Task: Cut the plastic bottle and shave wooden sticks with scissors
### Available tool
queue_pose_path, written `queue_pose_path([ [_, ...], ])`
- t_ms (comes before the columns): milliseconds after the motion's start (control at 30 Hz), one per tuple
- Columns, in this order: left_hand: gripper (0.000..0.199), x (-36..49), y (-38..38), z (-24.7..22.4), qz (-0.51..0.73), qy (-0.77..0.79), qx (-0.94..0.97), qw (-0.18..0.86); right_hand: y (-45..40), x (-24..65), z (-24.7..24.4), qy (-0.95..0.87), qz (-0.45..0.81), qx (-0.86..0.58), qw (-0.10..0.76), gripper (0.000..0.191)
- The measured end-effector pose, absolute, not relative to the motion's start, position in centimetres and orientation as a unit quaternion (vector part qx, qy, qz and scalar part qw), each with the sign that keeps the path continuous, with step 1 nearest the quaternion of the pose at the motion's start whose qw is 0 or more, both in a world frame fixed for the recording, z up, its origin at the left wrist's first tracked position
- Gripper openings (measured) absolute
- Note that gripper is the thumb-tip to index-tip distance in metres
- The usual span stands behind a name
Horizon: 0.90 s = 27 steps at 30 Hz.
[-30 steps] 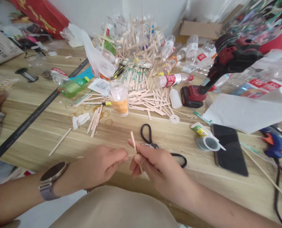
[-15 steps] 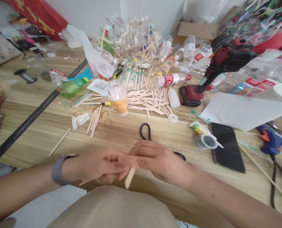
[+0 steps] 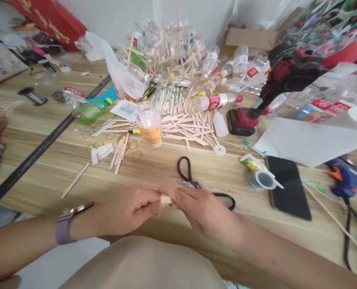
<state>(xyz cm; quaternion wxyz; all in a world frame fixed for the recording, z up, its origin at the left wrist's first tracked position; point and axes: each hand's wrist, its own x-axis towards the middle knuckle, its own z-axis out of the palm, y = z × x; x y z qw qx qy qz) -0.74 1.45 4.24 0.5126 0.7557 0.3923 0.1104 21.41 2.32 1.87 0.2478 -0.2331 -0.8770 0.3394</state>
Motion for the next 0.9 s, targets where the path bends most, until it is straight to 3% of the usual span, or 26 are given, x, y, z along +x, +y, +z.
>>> queue_pose_path([
  [133,0.038,-0.8,1.8,4.4,0.052,0.327,0.571,0.751,3.8,22.2,2.0,-0.93,0.241,-0.108,0.255,0.045],
  [200,0.041,-0.8,1.9,4.3,0.031,0.322,0.546,0.772,3.8,21.9,2.2,-0.924,0.258,-0.111,0.259,0.041],
  [267,0.038,-0.9,2.0,4.1,0.054,0.368,0.643,0.67,3.2,21.2,2.3,-0.866,0.379,-0.215,0.247,0.036],
  [400,0.025,-0.9,1.7,3.5,0.018,0.415,0.863,0.287,1.5,19.7,2.7,-0.501,0.747,-0.413,0.143,0.036],
  [500,0.025,-0.7,1.4,3.3,-0.028,0.385,0.904,0.183,0.8,19.4,2.7,-0.452,0.764,-0.44,0.134,0.037],
  [567,0.021,-0.6,1.4,3.5,0.011,0.395,0.886,0.241,0.7,19.9,2.3,-0.61,0.648,-0.421,0.175,0.04],
  [667,0.025,-0.5,1.7,4.1,0.107,0.39,0.807,0.43,1.6,21.3,1.6,-0.834,0.394,-0.308,0.232,0.051],
  [733,0.029,-0.5,2.0,4.3,0.109,0.359,0.732,0.568,2.6,22.0,1.5,-0.907,0.27,-0.217,0.238,0.058],
  [833,0.038,-0.6,2.4,4.4,0.043,0.302,0.627,0.717,3.8,22.3,1.7,-0.941,0.203,-0.116,0.243,0.056],
  [900,0.038,-0.7,2.5,4.4,0.052,0.319,0.653,0.685,3.8,22.0,1.8,-0.921,0.261,-0.15,0.248,0.049],
])
